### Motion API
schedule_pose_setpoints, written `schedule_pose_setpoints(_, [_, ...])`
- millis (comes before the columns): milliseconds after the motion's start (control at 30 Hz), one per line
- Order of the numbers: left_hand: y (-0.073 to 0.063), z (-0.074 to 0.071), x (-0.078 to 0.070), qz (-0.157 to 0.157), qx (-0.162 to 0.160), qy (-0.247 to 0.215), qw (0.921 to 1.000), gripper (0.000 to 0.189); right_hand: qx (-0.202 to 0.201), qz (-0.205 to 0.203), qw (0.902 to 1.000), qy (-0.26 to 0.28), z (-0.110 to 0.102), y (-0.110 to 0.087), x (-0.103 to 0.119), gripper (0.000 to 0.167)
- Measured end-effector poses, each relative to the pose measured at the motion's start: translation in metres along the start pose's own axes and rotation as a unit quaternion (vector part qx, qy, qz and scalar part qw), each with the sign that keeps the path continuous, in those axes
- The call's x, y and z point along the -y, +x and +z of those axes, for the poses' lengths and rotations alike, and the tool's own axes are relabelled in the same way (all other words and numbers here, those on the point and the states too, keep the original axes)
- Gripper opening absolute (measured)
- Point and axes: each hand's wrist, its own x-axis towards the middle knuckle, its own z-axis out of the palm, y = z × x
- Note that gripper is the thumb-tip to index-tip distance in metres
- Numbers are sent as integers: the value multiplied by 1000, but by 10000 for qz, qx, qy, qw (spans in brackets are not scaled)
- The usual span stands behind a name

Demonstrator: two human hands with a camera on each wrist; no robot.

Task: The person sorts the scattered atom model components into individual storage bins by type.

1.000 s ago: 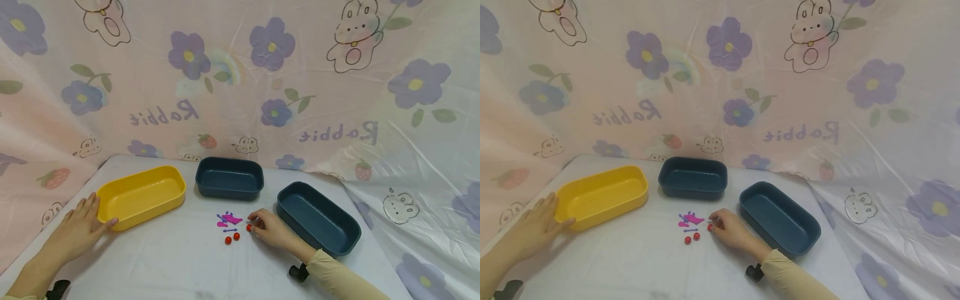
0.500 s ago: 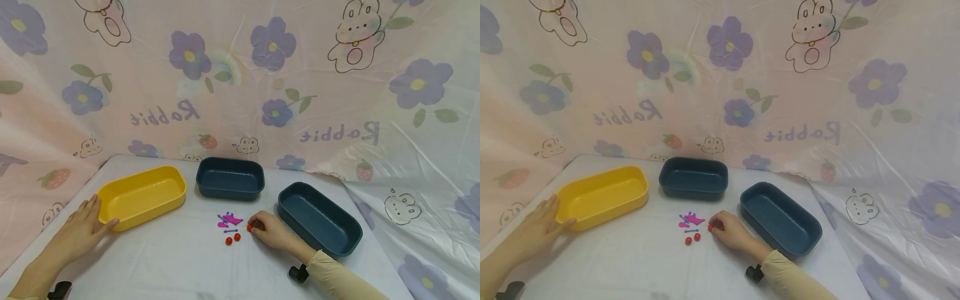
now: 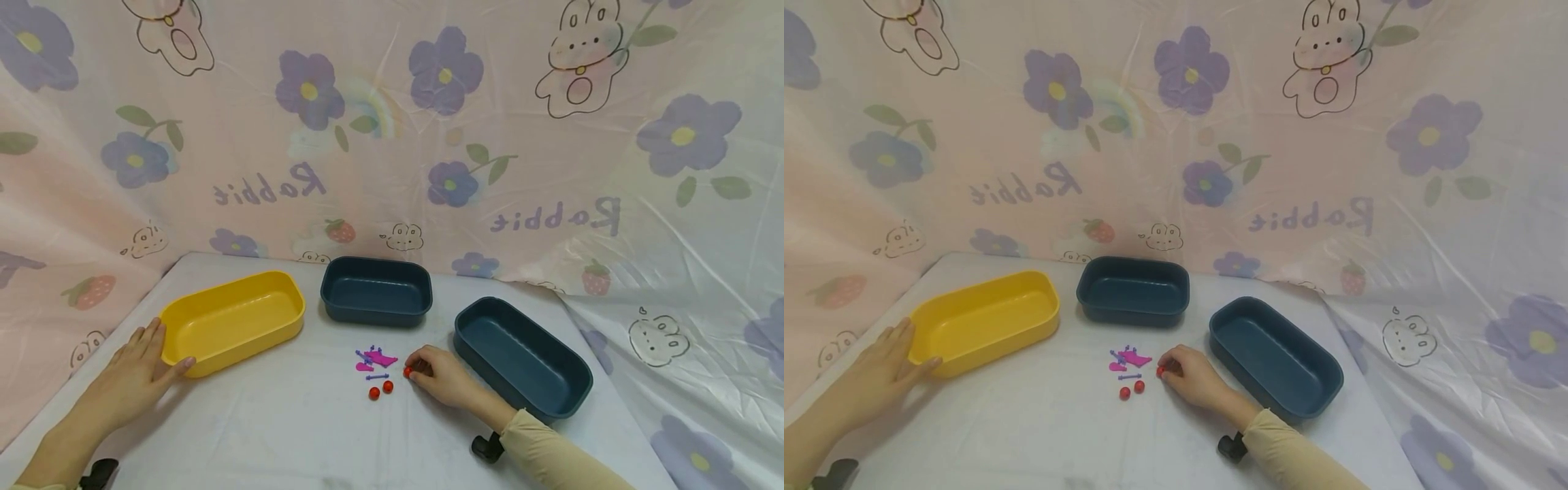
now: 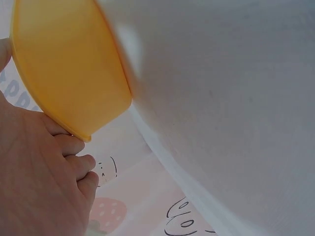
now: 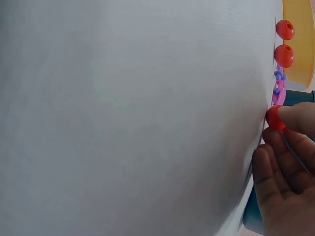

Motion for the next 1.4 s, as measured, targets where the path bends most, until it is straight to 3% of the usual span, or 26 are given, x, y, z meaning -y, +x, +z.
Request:
schedule_pose_setpoints(467, [-1, -2, 3, -21, -22, 47, 10000, 97, -373, -76, 9982, 463, -4, 11, 18, 13])
schedule_pose_setpoints(833, [-3, -1, 3, -3, -37, 31, 10000, 95, -541, -78, 9955, 774, -2, 40, 45, 18])
schedule_pose_setpoints(1400, [-3, 1, -1, 19, -106, -26, 9999, 95, -614, -541, 9892, 1220, 21, 99, 85, 18])
